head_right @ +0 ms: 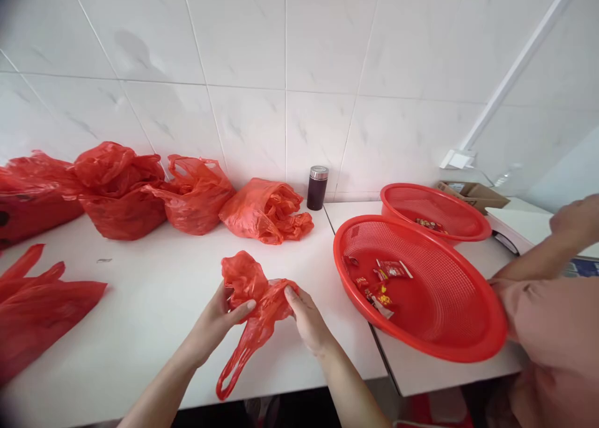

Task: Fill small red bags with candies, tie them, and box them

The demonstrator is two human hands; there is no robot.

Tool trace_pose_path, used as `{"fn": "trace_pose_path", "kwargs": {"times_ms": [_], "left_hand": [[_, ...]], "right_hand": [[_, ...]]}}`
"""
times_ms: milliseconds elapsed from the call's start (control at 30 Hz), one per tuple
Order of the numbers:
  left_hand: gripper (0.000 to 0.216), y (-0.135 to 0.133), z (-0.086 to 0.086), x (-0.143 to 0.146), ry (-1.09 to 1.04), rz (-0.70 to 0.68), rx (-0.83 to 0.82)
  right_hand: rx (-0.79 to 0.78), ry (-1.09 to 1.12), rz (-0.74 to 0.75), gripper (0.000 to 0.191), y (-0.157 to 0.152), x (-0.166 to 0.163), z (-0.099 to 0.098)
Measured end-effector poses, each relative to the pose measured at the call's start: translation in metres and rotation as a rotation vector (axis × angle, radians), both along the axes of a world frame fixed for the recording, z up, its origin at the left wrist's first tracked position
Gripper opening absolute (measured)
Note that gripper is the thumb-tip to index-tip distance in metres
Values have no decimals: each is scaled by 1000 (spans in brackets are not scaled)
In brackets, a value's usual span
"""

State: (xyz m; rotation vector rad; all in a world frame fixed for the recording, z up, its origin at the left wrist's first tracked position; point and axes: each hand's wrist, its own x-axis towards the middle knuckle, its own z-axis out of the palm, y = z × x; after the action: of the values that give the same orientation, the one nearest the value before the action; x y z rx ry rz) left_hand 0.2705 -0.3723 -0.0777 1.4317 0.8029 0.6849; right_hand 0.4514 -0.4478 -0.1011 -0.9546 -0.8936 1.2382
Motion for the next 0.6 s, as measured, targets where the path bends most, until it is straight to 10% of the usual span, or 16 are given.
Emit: {"fn": "trace_pose_path", "kwargs": {"times_ms": [233, 433, 600], "left_hand": [[41, 26, -13, -58, -76, 231, -241], [27, 8, 2, -65, 84, 331, -87], [27, -13, 21, -42, 157, 284, -23]], "right_hand": [[-133, 197, -330, 45, -2, 37, -25], [129, -587, -673, 30, -21, 1, 23], [328, -1073, -109, 23, -23, -67, 52]]}}
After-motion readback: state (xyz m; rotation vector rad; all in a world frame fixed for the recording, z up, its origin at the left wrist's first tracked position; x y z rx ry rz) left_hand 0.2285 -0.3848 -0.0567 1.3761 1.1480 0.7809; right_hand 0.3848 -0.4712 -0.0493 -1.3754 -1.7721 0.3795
